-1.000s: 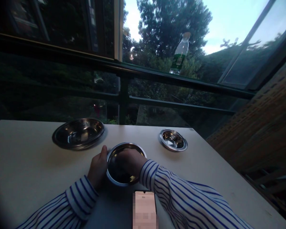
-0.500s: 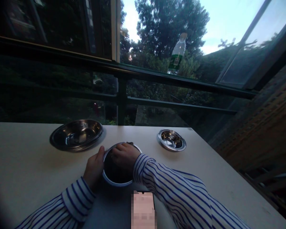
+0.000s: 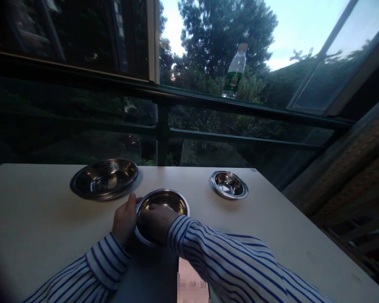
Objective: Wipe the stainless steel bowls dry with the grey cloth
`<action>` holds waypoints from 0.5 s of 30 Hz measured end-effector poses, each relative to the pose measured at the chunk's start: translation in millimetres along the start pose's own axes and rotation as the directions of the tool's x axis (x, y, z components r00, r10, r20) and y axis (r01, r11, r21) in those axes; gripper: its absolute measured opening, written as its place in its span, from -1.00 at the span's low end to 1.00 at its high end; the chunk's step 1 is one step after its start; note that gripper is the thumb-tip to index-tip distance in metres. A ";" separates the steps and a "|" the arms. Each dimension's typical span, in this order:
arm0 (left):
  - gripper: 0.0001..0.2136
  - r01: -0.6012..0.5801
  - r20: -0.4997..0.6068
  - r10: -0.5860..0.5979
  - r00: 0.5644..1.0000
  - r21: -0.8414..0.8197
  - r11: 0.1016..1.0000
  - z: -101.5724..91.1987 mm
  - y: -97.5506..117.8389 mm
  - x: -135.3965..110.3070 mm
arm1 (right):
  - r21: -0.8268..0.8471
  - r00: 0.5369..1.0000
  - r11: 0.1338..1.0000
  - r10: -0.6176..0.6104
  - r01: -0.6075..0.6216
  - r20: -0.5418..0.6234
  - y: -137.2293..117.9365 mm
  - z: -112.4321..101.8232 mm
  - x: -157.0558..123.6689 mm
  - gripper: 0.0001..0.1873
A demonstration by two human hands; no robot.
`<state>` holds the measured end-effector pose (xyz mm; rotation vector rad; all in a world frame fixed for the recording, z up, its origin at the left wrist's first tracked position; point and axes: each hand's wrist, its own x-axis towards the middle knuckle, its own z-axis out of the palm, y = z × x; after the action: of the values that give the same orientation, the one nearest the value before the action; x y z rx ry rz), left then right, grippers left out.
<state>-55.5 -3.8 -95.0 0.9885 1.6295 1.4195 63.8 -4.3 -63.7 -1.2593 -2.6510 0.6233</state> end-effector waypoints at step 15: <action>-0.37 0.005 0.137 0.006 0.991 -0.079 0.997 2.6 -3.3 -3.0 | -0.318 0.973 0.937 0.077 -0.145 -0.217 40.1 -45.3 8.8 -0.71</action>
<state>-52.2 -5.7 -98.4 1.0177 1.4627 1.3744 100.1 38.9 -40.2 -1.4769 -2.5987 0.0489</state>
